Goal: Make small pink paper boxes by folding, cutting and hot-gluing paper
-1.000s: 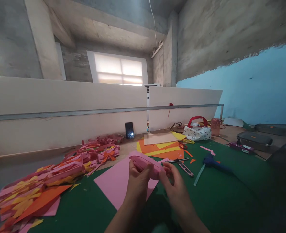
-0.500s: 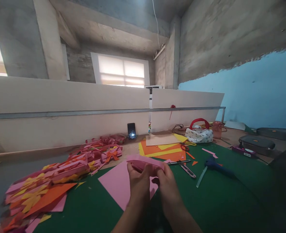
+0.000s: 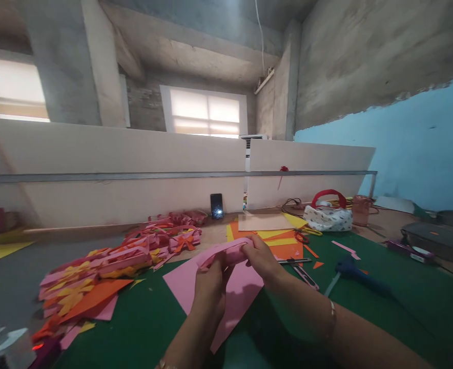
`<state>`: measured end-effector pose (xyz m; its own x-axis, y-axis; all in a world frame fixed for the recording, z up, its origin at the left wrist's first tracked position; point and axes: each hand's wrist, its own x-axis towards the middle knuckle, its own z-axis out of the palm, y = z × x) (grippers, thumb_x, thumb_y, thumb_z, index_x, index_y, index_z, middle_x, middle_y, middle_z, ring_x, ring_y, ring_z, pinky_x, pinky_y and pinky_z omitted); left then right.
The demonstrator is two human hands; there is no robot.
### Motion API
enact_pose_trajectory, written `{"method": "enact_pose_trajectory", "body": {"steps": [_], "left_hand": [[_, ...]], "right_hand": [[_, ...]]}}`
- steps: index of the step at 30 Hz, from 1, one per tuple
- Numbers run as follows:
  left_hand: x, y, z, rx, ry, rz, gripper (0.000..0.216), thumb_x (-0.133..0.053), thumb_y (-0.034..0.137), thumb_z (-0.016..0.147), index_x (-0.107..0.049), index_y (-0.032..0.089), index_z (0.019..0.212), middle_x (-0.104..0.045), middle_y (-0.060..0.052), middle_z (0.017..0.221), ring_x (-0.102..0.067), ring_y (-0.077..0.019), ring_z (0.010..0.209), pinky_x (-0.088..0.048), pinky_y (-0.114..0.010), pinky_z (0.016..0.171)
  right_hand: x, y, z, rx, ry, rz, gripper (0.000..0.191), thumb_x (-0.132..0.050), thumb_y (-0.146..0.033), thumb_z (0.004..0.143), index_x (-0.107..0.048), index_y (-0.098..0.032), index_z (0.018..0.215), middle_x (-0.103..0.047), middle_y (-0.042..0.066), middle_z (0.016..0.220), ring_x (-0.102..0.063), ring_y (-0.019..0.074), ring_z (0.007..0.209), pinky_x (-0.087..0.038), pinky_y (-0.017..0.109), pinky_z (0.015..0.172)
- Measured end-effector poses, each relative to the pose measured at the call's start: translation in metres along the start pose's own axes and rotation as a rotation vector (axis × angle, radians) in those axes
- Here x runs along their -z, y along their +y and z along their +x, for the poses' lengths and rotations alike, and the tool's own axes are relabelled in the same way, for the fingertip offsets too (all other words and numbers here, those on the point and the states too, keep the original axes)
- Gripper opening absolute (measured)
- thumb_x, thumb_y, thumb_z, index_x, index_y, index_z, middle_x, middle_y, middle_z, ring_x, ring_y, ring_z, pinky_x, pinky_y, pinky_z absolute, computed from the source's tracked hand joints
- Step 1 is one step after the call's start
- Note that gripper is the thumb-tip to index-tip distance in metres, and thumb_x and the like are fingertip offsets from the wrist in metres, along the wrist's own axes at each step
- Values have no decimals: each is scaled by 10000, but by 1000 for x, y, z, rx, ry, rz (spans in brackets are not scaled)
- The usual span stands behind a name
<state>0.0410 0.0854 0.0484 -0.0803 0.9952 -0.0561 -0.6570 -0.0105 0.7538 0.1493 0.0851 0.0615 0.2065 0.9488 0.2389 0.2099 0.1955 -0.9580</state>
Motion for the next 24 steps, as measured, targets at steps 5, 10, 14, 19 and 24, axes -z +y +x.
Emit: {"method": "enact_pose_trajectory", "body": {"steps": [5, 10, 14, 19, 24], "left_hand": [[8, -6, 17, -48, 76, 23, 129, -516, 40, 722, -625, 108, 722, -678, -44, 636, -655, -149, 652, -532, -321, 741], [7, -18, 17, -49, 49, 89, 42, -616, 96, 677, -657, 92, 687, -688, -55, 632, -652, -143, 630, -512, -296, 771], [5, -19, 14, -25, 76, 125, 89, -601, 27, 654, -644, 100, 628, -677, -40, 594, -642, -123, 598, -508, -266, 752], [4, -10, 13, -10, 78, 146, 177, -551, -29, 670, -618, 122, 605, -660, -18, 578, -633, -109, 593, -510, -253, 730], [8, -9, 13, 14, -3, 226, 80, -674, 152, 671, -623, 142, 731, -669, -33, 696, -634, -140, 687, -489, -301, 744]], "right_hand": [[-11, 19, 15, -4, -84, -29, 212, -417, -319, 744, -534, -171, 842, -568, 36, 744, -530, 159, 644, -424, 241, 479], [-5, 35, 15, 36, -98, -24, 209, -495, -264, 715, -546, -184, 901, -587, 24, 794, -537, 150, 671, -428, 242, 547], [-6, 40, 16, 31, -97, -9, 236, -498, -200, 685, -554, -190, 914, -592, 27, 838, -543, 153, 701, -429, 244, 567], [-8, 40, 16, 36, -164, 52, 217, -527, -229, 694, -572, -205, 905, -598, 14, 812, -560, 151, 681, -438, 239, 530], [-2, 38, 22, -48, -200, 144, 163, -494, -327, 765, -541, -181, 821, -581, 5, 701, -557, 117, 557, -414, 207, 447]]}}
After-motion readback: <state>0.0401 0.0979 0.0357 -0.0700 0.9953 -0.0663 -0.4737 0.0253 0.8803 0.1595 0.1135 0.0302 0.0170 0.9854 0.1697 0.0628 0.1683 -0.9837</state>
